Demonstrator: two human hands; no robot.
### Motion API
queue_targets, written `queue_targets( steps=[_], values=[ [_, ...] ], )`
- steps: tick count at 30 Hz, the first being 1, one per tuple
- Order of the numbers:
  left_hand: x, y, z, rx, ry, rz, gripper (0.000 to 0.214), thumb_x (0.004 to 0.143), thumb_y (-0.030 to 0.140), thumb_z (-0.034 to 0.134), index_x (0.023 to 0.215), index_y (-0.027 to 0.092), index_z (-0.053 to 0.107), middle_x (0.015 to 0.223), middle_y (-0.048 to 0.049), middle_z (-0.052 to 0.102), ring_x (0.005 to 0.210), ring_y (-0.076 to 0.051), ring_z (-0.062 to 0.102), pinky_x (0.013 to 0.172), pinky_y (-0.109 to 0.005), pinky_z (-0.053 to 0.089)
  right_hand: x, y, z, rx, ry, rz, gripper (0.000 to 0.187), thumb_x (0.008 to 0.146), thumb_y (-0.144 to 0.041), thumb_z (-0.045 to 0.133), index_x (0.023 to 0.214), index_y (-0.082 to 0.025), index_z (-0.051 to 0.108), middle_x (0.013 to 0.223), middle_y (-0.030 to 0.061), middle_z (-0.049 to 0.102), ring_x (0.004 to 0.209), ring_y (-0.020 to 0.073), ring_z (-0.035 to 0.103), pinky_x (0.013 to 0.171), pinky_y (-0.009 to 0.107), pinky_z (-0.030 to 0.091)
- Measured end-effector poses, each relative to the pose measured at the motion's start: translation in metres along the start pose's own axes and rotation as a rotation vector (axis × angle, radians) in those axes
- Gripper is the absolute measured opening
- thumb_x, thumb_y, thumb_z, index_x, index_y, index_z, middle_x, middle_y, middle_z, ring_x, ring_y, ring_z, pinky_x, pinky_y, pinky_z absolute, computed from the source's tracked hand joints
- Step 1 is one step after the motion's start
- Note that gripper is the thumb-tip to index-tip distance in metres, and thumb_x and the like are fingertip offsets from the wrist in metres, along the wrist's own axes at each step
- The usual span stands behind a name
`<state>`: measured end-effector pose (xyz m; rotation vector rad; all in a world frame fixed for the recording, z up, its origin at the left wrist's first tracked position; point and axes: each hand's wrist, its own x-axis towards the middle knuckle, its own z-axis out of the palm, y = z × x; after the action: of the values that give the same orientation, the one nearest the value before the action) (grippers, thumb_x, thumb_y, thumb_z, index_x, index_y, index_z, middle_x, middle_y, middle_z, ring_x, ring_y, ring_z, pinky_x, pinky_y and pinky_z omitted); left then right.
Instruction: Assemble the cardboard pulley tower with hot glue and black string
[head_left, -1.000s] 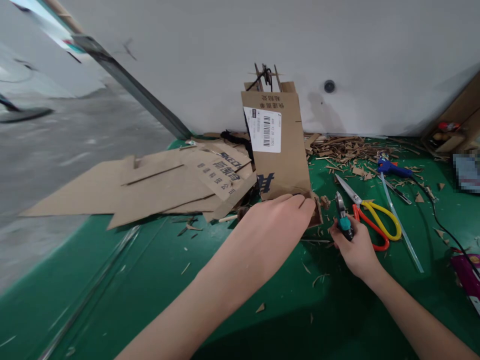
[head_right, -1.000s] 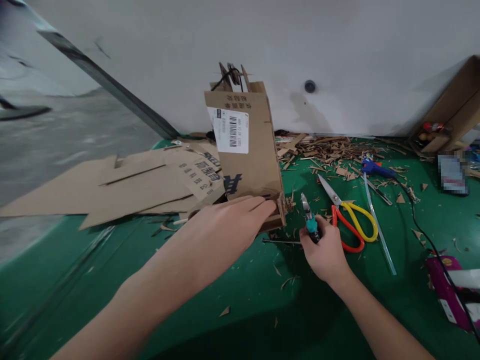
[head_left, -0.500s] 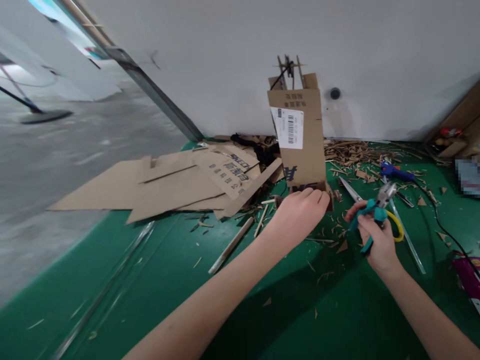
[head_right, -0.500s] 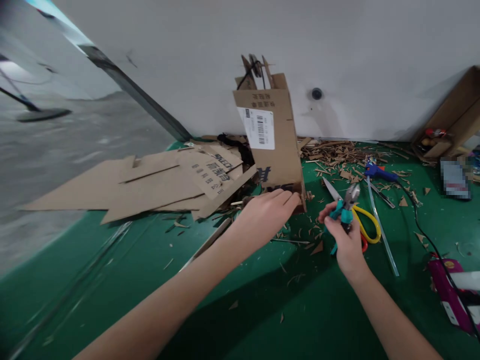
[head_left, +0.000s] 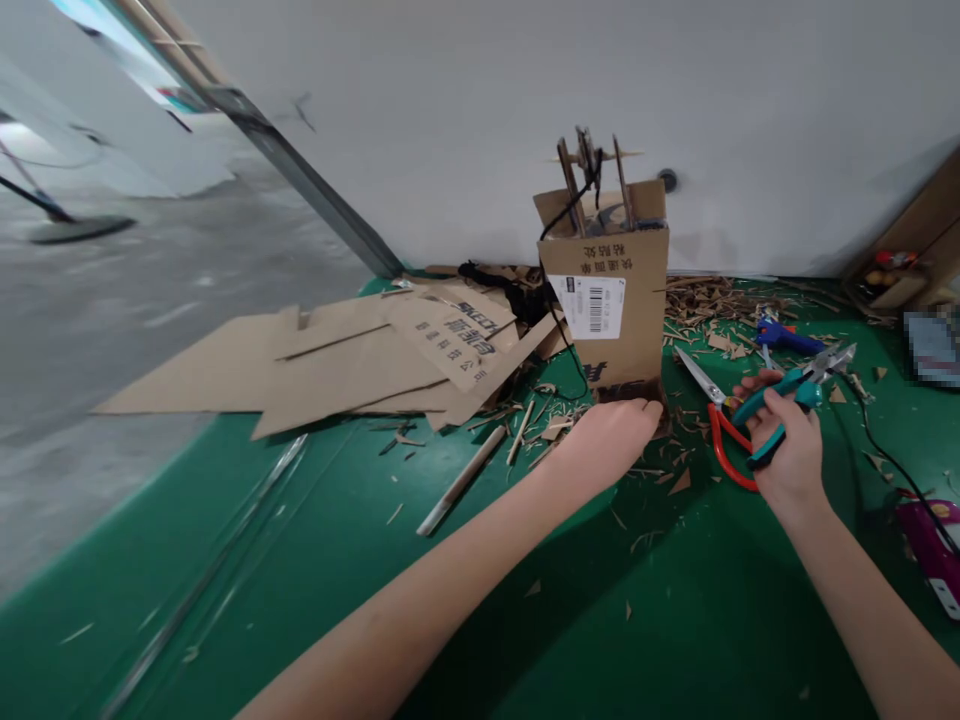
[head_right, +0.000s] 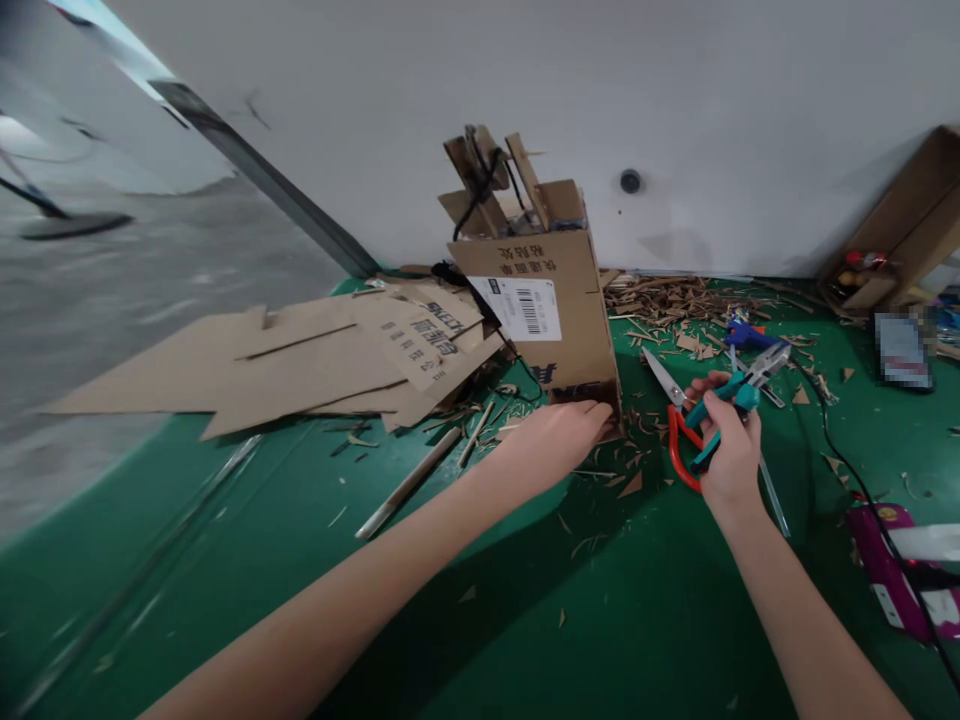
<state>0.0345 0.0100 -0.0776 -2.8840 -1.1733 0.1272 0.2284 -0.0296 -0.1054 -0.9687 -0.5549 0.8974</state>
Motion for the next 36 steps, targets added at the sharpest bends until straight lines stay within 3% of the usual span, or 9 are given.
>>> queue_targets(
  steps=[4,11,17,23,36],
  values=[
    [0.0,-0.005,-0.007,-0.002,0.022,-0.007,0.023,0.093,0.008,0.042,0.105,0.013,0.061,0.092,-0.0086,0.069,0.081,-0.024,0.07,0.061,-0.032,0.053,-0.005,0.005,0.0,-0.104,-0.122,0.036,0.027,0.071,-0.035,0.075,0.093,-0.023,0.065,0.091,0.0004,0.068,0.089,0.0188,0.067,0.089,0.039,0.052],
    [-0.011,-0.022,-0.045,0.071,0.116,-0.062,0.023,0.091,0.007,0.042,0.098,0.015,0.062,0.089,-0.0055,0.067,0.079,-0.019,0.066,0.056,-0.026,0.044,-0.021,0.008,0.004,-0.443,-0.351,-0.005,0.031,0.078,-0.039,0.071,0.103,-0.023,0.063,0.097,0.0039,0.067,0.092,0.0203,0.064,0.085,0.038,0.053],
    [-0.026,-0.021,-0.07,0.077,0.139,-0.062,0.024,0.094,0.01,0.038,0.092,0.015,0.062,0.082,-0.0032,0.066,0.068,-0.015,0.062,0.054,-0.024,0.039,-0.032,0.017,0.009,-0.62,-0.464,0.008,0.025,0.084,-0.042,0.063,0.098,-0.022,0.06,0.095,0.0051,0.067,0.085,0.0208,0.063,0.077,0.035,0.052],
    [-0.029,-0.014,-0.076,0.072,0.075,-0.015,0.022,0.091,0.011,0.043,0.098,0.017,0.063,0.089,-0.003,0.069,0.074,-0.017,0.064,0.056,-0.024,0.041,-0.037,0.014,0.013,-0.667,-0.538,0.084,0.028,0.084,-0.043,0.062,0.101,-0.021,0.059,0.097,0.0059,0.067,0.089,0.0224,0.062,0.075,0.034,0.05],
    [-0.03,-0.01,-0.079,0.052,0.065,-0.033,0.022,0.091,0.01,0.042,0.095,0.018,0.062,0.088,-0.0023,0.069,0.076,-0.018,0.065,0.059,-0.025,0.043,-0.036,0.01,0.014,-0.701,-0.578,0.084,0.029,0.086,-0.043,0.06,0.104,-0.021,0.059,0.096,0.0055,0.066,0.088,0.0218,0.062,0.076,0.034,0.048]
  ],
)
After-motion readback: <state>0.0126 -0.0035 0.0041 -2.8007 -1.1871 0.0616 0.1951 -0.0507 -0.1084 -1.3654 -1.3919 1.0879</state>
